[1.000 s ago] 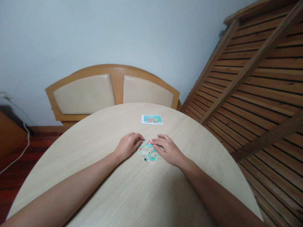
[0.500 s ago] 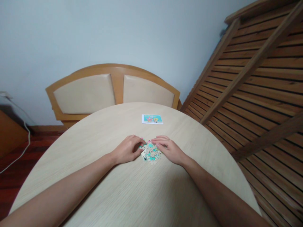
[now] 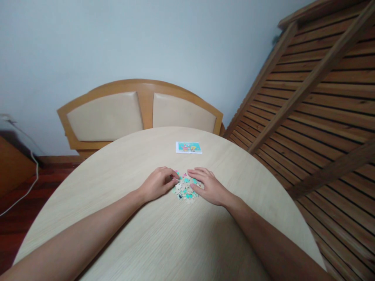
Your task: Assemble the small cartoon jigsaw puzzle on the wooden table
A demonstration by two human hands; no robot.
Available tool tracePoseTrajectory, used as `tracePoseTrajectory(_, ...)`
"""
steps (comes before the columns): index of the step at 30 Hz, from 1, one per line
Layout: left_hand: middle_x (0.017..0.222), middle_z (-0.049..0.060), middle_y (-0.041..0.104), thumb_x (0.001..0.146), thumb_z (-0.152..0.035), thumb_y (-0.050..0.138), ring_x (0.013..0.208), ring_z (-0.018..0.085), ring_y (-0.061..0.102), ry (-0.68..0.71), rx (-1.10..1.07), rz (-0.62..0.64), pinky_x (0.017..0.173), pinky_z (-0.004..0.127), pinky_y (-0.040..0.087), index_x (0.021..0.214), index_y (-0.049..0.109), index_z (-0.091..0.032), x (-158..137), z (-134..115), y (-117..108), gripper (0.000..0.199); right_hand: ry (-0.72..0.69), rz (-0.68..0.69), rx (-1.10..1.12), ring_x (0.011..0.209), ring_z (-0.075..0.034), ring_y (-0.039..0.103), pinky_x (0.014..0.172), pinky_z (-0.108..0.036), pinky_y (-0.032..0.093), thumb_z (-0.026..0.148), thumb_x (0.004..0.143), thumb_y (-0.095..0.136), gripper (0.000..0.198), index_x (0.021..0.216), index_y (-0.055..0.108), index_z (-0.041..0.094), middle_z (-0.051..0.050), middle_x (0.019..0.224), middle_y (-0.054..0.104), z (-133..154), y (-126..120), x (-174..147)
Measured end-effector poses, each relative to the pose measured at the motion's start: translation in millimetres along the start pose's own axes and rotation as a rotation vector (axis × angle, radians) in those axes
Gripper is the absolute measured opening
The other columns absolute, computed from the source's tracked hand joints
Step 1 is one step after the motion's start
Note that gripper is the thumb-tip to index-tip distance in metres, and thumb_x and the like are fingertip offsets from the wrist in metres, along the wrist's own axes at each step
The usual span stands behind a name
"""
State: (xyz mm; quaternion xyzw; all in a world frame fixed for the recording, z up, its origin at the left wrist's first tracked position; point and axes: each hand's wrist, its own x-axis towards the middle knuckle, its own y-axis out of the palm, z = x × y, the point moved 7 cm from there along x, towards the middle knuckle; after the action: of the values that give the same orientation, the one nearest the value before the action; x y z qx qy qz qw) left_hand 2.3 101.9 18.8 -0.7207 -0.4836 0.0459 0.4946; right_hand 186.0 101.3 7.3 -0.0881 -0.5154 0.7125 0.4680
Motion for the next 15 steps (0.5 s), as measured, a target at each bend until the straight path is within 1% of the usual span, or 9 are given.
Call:
tracePoseTrajectory(3,0.093,0.003,0.073,0.092,-0.022,0.062,0.088,0.02,0.065,-0.047,0.032,-0.036,0.083,0.035,0.049,0.093,0.069,-0.021,0,4,-4,0.007,0.008,0.019,0.002,0.132,-0.03,0.049,0.11,-0.053,0.039,0.034,0.093,0.062,0.039,0.131,0.066,0.025,-0.006,0.135,0.065,2,0,0)
tracePoseTrajectory(6,0.095,0.004,0.073,0.094,-0.023,0.06,0.091,0.021,0.064,-0.044,0.067,-0.042,0.085,0.036,0.049,0.091,0.07,-0.021,1,2,-7,0.01,-0.012,0.008,0.015,0.131,-0.03,0.049,0.11,-0.053,0.038,0.032,0.093,0.062,0.037,0.129,0.066,0.026,-0.006,0.133,0.066,6,-3,1)
tracePoseTrajectory(11,0.095,0.005,0.072,0.093,-0.023,0.064,0.091,0.022,0.064,-0.056,0.119,-0.041,0.084,0.035,0.05,0.088,0.074,-0.022,1,0,-9,0.01,-0.101,-0.019,0.037,0.126,-0.028,0.053,0.108,-0.049,0.04,0.025,0.091,0.063,0.028,0.118,0.071,0.028,-0.004,0.119,0.073,17,-9,0)
tracePoseTrajectory(15,0.096,0.006,0.072,0.092,-0.021,0.066,0.091,0.022,0.065,-0.071,0.16,-0.018,0.085,0.035,0.05,0.09,0.076,-0.022,2,3,-7,0.01,-0.16,-0.016,0.022,0.123,-0.027,0.054,0.106,-0.047,0.041,0.024,0.09,0.065,0.02,0.108,0.073,0.027,-0.003,0.111,0.075,22,-9,-1)
